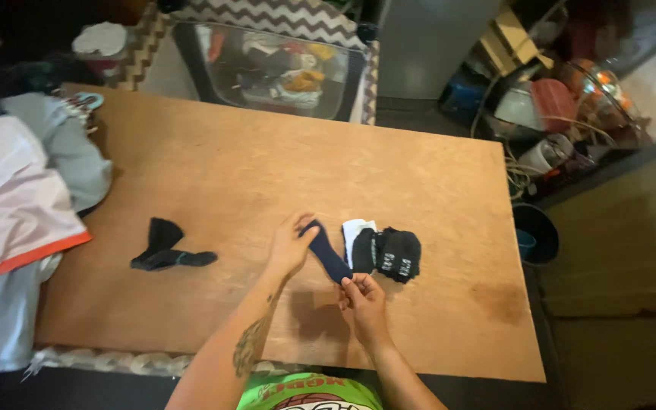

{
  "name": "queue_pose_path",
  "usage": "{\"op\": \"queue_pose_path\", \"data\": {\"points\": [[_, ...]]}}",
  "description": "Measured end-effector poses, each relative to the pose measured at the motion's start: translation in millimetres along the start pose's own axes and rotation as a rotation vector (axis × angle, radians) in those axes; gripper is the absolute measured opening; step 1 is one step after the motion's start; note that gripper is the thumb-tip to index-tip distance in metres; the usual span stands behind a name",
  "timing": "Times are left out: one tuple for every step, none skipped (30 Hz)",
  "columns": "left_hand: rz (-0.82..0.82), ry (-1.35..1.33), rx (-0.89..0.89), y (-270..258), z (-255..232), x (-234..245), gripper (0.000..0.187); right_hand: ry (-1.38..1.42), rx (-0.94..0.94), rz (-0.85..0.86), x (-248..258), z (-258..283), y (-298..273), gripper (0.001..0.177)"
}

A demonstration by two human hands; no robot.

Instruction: The recorder is folding several pairs of socks on a wooden table.

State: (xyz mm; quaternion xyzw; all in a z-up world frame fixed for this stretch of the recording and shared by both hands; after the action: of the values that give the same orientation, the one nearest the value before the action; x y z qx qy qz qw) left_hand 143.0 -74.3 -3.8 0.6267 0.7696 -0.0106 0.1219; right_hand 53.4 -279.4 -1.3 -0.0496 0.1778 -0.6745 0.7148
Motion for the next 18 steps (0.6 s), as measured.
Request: {"op": "queue_pose_path", "data": {"points": [[0.014,-0.003,0.002,8.1,-17.3,-16.9,0.04,0.004,0.004,-0.014,4.5,1.4,0.0,0.008],[0.053,0.105,0.053,15.9,-33.2,-34.5,0.036,0.061,0.002,-0.023,8.8,2.6,-0.1,0.007],[0.092,0.215,0.101,23.2,-48.5,-51.4,0.033,0.119,0.0,-0.031,13.0,3.1,0.1,0.006],[0.106,0.213,0.102,28.4,-47.4,-62.8,0.033,0.123,0.004,-0.044,18.2,-0.5,2.3,0.006],[0.15,0.238,0.079,32.4,-47.0,-74.7,0.03,0.106,0.029,-0.073,23.9,-3.6,3.6,0.007],[0.194,0.263,0.055,36.4,-46.7,-86.7,0.027,0.089,0.053,-0.102,29.5,-6.7,5.1,0.009],[0.206,0.263,0.057,39.6,-40.8,-92.7,0.027,0.094,0.054,-0.113,33.0,-9.7,7.3,0.009],[0.245,0.339,0.081,42.6,-33.7,-99.0,0.025,0.044,0.068,-0.154,37.2,-12.4,9.6,0.01],[0.282,0.416,0.105,45.5,-26.5,-104.5,0.023,-0.007,0.081,-0.193,40.9,-15.3,11.9,0.011],[0.293,0.416,0.106,45.5,-16.2,-105.6,0.023,-0.003,0.081,-0.203,43.2,-15.1,11.7,0.011],[0.309,0.454,-0.048,44.7,-9.9,-107.9,0.023,-0.08,0.048,-0.221,46.3,-16.0,10.9,0.013],[0.324,0.489,-0.203,43.3,-3.6,-109.8,0.023,-0.156,0.014,-0.239,48.9,-17.0,10.2,0.014],[0.332,0.487,-0.202,40.4,-10.7,-111.9,0.023,-0.154,0.013,-0.247,50.7,-15.8,5.2,0.014],[0.304,0.527,-0.139,38.4,-16.5,-112.1,0.027,-0.358,-0.019,-0.278,52.4,-14.3,0.0,0.02],[0.271,0.566,-0.078,37.2,-23.1,-111.9,0.03,-0.563,-0.051,-0.304,54.1,-11.8,-3.9,0.026],[0.275,0.565,-0.079,35.9,-24.4,-112.0,0.03,-0.562,-0.051,-0.307,51.8,-4.0,-8.0,0.026],[0.27,0.558,-0.078,34.6,-25.3,-111.8,0.032,-0.743,0.057,-0.335,49.4,7.8,-11.8,0.025],[0.265,0.551,-0.076,33.3,-26.5,-111.1,0.034,-0.922,0.166,-0.361,45.7,19.4,-16.1,0.025]]}}
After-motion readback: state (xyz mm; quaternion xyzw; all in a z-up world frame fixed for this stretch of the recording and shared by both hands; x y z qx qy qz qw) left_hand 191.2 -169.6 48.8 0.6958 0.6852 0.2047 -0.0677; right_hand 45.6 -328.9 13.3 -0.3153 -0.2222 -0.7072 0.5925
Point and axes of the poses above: each hand's wrist, its own y-axis towards the middle knuckle, its own x-axis out of the back of the hand, z = x × y, the point moved 3 cm from there along y, towards the middle knuckle, and after that the axes turned 13 degrees about -y, right-handed, at the moved point
